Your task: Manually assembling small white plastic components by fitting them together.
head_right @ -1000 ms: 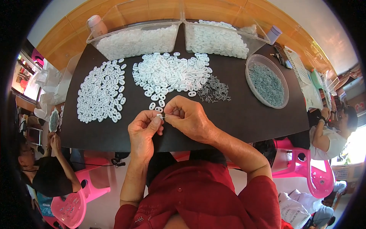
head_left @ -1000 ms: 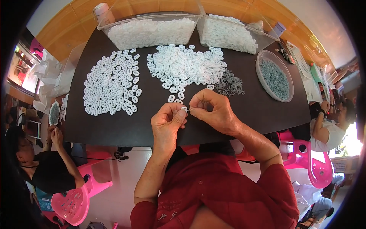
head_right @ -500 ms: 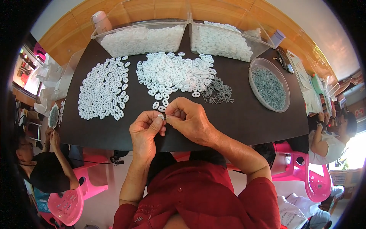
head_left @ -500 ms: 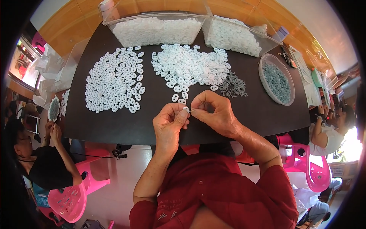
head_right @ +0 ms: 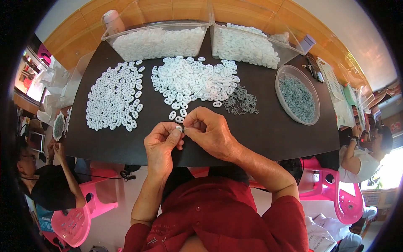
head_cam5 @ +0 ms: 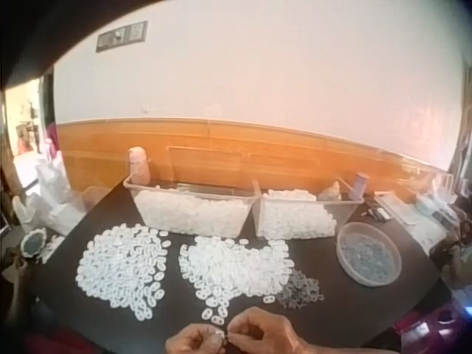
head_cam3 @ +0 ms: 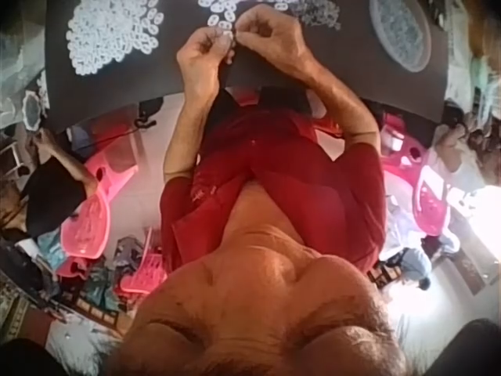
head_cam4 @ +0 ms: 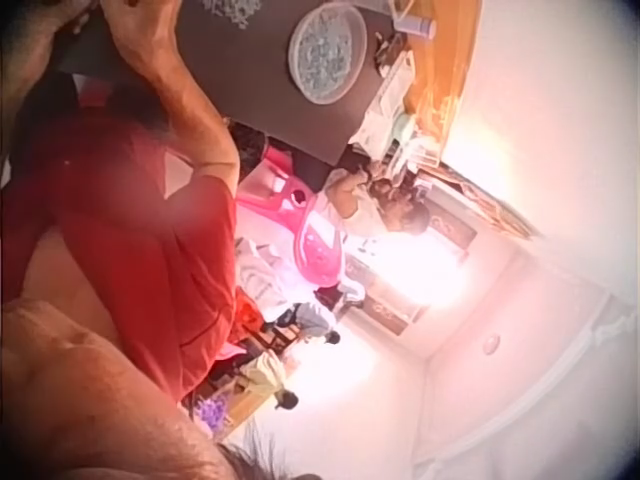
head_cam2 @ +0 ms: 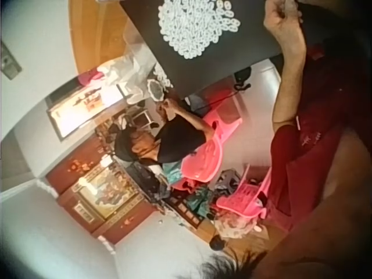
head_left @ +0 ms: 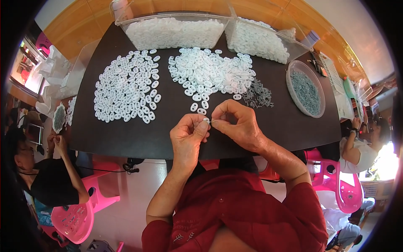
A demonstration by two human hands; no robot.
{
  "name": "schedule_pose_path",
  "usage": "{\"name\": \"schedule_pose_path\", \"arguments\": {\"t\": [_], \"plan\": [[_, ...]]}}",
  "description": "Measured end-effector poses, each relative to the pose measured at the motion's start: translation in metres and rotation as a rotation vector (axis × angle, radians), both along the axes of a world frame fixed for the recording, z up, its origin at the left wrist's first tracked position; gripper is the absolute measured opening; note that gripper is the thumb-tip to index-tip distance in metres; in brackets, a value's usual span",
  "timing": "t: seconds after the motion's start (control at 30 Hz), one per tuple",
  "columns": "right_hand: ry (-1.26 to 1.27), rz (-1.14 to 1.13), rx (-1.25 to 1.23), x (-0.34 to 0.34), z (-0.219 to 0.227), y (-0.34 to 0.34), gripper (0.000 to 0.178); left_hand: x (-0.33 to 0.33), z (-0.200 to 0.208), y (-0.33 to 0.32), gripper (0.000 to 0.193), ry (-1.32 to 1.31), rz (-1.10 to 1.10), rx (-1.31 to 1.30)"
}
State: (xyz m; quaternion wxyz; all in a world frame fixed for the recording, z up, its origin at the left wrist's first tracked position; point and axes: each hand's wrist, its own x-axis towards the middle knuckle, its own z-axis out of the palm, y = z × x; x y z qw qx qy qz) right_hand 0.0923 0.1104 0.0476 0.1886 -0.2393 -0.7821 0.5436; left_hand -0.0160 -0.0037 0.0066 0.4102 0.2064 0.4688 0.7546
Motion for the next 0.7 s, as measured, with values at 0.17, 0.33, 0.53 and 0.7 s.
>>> {"name": "schedule_pose_path", "arguments": {"t": [0.17, 0.33, 0.53, 0.7], "plan": [[-0.001, 0.009, 0.009, -0.0008, -0.0016, -0.0007, 0.012, 0.0045, 0.0006, 0.0003, 0.009, 0.047, 0.03, -0.016], [-0.006, 0.009, -0.041, -0.0013, -0.0036, -0.003, 0.011, 0.0107, 0.0003, -0.0005, 0.006, 0.1, 0.086, 0.05], [0.012, 0.025, -0.052, -0.0038, -0.003, -0.0028, 0.012, 0.0069, 0.0, -0.0014, 0.008, 0.283, 0.158, 0.04], [0.012, 0.028, -0.188, -0.0055, -0.0003, -0.0025, 0.011, 0.0072, -0.0061, -0.0031, 0.006, 0.579, 0.253, 0.016]]}}
